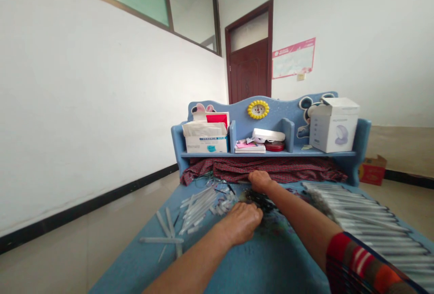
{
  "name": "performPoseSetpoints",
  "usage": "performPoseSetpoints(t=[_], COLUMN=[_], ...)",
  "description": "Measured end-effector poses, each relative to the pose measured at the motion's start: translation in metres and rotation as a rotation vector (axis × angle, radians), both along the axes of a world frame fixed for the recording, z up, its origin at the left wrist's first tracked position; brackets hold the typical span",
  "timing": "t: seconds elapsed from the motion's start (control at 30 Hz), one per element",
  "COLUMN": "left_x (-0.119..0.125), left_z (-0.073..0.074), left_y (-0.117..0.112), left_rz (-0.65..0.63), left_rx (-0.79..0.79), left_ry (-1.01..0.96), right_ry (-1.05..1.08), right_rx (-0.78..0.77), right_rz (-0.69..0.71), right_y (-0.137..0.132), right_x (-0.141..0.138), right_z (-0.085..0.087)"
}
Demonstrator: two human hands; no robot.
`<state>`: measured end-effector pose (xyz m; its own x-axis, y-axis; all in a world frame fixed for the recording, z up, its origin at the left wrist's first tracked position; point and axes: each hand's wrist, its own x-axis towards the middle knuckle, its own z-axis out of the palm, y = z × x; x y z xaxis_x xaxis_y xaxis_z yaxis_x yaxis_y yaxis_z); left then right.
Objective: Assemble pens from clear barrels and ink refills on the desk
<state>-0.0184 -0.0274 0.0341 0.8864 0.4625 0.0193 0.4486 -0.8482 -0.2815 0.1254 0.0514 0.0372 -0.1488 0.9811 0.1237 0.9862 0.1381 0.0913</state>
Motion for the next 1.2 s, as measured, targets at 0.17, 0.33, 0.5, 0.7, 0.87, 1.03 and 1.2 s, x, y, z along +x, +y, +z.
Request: performPoseSetpoints(t=[0.17,0.33,0.5,0.7,0.87,1.03,1.2], left_x=[0.001,0.001,0.002,0.0,-0.005,-0.005,-0.003], left_z=[-0.002,-0.001,-0.002,0.006,0.02,0.018,0.017], left_y=[0.004,0.01,0.014,0.015,0.013,0.013,0.019], left_rz=[0.025,0.042,0.131,0.154,0.172,0.201,0.201], left_rx=[-0.037,-0.094,-0.079,-0.029,-0.219,-0.353,-0.629], left_ry=[-0.058,-0.115,-0.123,-0.184,-0.125,-0.016,-0.176], right_ry=[0.042,0.117,0.318,0.624,0.807,0.887,1.073], right_rx=[0.072,0.108,0.106,0.099,0.057,0.013,-0.13], right_rz=[0.0,-0.022,-0.048,-0.024,0.06,0.08,0.082], right_y=[-0.024,-0.067,-0.115,-0.144,-0.147,-0.15,-0.154], right_x=[0.004,0.015,0.033,0.049,0.05,0.049,0.047], right_z=[0.018,0.036,0.03,0.007,-0.013,-0.023,-0.023])
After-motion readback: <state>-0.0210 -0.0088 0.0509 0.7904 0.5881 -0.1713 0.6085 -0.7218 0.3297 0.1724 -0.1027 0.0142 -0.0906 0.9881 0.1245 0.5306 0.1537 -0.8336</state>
